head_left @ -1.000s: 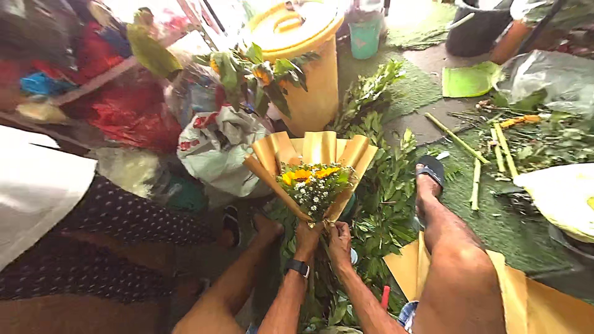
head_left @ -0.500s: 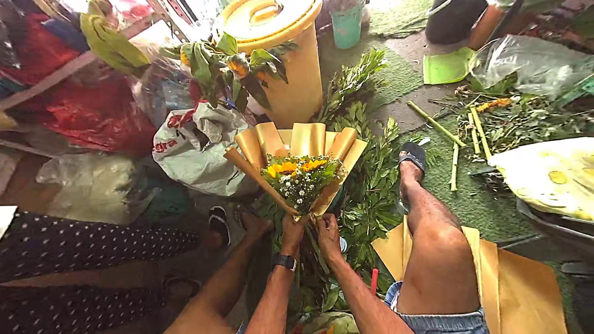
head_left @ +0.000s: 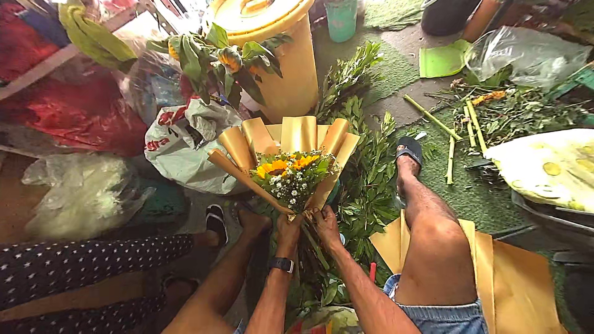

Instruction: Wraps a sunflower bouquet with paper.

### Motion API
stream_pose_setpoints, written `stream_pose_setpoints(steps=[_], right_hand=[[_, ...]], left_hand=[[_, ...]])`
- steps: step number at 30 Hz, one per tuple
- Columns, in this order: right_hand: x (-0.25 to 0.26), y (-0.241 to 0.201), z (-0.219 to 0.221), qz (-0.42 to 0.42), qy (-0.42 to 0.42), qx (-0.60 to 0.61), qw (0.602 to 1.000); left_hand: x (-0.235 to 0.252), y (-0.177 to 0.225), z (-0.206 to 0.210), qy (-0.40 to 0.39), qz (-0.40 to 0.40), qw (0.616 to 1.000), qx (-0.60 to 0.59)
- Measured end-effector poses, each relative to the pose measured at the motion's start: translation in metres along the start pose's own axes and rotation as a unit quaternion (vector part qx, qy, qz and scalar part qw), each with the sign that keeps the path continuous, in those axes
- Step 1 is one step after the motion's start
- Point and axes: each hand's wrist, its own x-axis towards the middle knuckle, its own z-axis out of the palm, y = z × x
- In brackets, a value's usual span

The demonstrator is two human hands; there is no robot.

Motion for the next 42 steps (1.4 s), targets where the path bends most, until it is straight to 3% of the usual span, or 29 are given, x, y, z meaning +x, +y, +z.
stream_pose_setpoints(steps=[8, 19, 30, 38, 42], right_hand=[[0.0, 0.002, -0.001, -0.014, -0.007, 0.001, 1.0], [-0.009, -0.001, 0.014, -0.029, 0.058, 0.02, 0.998], [-0.01, 0.006, 0.028, -0.032, 0.066, 0.066, 0.995], [-0.006, 0.011, 0.019, 0.042, 0.053, 0.209, 0.976], [0.003, 0.016, 0.013, 0.088, 0.005, 0.21, 0.974]], left_hand=[[0.005, -0.011, 0.005, -0.01, -0.017, 1.0, -0.016], [0.004, -0.009, 0.006, -0.007, -0.006, 1.0, 0.025], [0.013, -0.009, 0.005, 0.008, 0.0, 0.989, 0.149], [0.016, -0.006, 0.005, -0.02, -0.025, 0.988, 0.154], [0.018, -0.004, 0.003, -0.026, -0.034, 0.988, 0.15]])
